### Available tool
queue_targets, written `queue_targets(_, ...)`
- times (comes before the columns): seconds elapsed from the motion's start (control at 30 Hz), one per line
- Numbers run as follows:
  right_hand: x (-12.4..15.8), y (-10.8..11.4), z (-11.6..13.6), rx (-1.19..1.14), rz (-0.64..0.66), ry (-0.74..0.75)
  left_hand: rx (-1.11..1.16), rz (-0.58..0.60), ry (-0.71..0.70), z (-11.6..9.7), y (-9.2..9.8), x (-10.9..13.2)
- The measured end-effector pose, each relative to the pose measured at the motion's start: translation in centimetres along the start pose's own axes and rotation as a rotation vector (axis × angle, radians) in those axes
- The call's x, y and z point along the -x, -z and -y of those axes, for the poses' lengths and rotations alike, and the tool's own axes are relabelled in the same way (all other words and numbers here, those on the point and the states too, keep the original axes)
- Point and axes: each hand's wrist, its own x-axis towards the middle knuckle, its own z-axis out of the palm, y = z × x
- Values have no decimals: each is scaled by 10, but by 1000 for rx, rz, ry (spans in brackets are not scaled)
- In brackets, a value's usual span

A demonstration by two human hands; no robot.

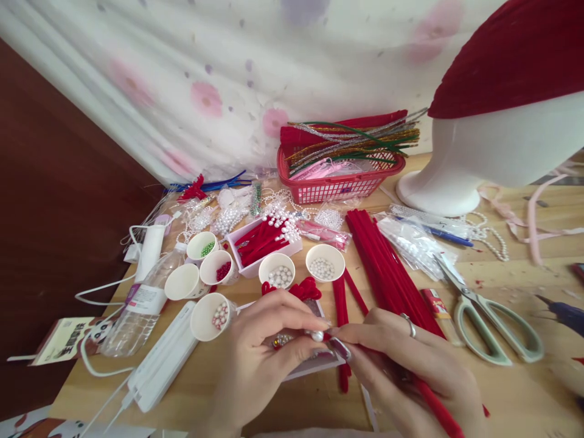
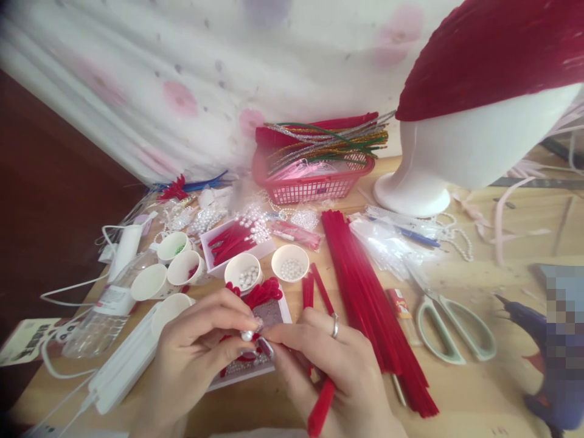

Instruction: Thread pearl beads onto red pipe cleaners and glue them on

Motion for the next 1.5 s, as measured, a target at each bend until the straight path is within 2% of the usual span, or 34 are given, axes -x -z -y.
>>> queue_targets(0.2,-6,-1,4,-141,5,-88,1,-7,1,-1,-3,0)
queue_targets(0.33,-5,-6,4,-305,13,-213,4,-14,33,1,-3,-1)
queue_targets(0.5,-4,-11,3,-355,3,-272,45,26,47,0,-5,-2)
queue_targets(0.6,-2,-12,1,-428,19,-336,140,11,116,1,-6,-4)
queue_targets(0.83,2,-17,-6,-525,89,-533,556,10,339,14,-11,-11)
queue_targets(1.03,-7,-20,1,-634,19,-550,590,19,384,13,-14,-12)
queue_targets(1.17,-7,-22,0,-694,-11,-623,534,14,378,15,-13,-12)
queue_targets(1.23,-5,-23,-1,-740,-33,-666,515,-5,374,17,-13,-11)
queue_targets(1.43,-7,-24,4,-790,-115,-697,557,-185,426,12,-17,-7)
queue_targets(1.5,-9,-25,5,-796,-116,-702,560,-173,437,10,-17,-6)
